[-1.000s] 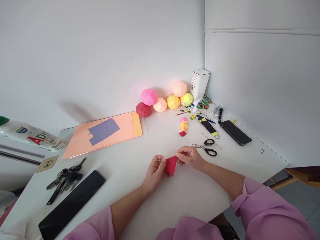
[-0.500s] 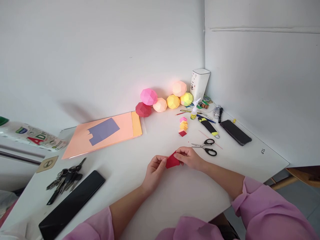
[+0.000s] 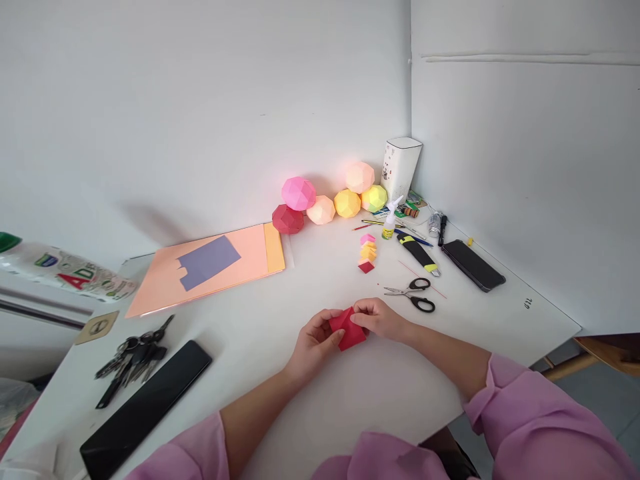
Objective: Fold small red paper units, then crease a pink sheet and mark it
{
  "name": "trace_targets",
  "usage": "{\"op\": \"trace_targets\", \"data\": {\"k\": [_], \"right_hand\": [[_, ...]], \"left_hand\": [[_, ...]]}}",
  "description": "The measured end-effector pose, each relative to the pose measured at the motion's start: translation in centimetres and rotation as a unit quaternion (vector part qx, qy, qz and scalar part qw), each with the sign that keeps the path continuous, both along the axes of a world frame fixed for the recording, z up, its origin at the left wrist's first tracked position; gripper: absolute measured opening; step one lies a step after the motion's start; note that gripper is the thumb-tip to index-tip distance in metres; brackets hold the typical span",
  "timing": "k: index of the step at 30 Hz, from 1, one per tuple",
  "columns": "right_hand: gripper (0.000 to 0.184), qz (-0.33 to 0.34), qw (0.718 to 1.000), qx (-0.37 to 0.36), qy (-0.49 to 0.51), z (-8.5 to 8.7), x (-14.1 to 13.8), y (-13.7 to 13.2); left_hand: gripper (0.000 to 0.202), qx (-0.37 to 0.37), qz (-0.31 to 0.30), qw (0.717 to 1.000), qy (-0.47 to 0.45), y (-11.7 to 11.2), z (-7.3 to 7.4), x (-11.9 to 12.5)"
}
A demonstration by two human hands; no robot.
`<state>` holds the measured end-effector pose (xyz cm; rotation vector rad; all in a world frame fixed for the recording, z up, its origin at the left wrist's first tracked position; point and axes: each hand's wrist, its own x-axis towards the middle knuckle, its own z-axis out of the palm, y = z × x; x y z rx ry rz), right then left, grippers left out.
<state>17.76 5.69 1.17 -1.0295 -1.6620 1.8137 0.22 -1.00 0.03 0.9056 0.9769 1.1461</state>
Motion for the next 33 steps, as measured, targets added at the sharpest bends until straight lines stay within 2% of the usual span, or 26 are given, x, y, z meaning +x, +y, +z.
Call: {"op": "trace_targets", "data": {"k": [5, 8, 14, 23, 33], "right_hand": [[0.024, 0.013, 1.000, 0.000, 0.011, -0.02, 0.01, -0.02], [0.015, -0.001, 1.000, -0.005, 0.024, 0.21, -0.04, -0.06], [0.029, 0.014, 0.997, -0.036, 0.074, 0.24, -0.01, 0.11], [0.031, 0.044, 0.997, 0.011, 0.064, -0.15, 0.39, 0.08], [0.026, 0.019, 0.999, 0.029, 0.036, -0.15, 0.30, 0.05]], "left_hand": [[0.029, 0.010, -0.004, 1.000, 0.010, 0.10, -0.06, -0.06], [0.028, 0.012, -0.001, 1.000, 0.009, 0.18, -0.10, -0.07], [0.026, 0.024, 0.010, 1.000, 0.001, 0.24, -0.04, -0.04], [0.031, 0.010, 0.023, 1.000, -0.005, 0.34, -0.28, -0.18], [0.032, 0.000, 0.022, 1.000, -0.007, 0.36, -0.30, -0.19]]}}
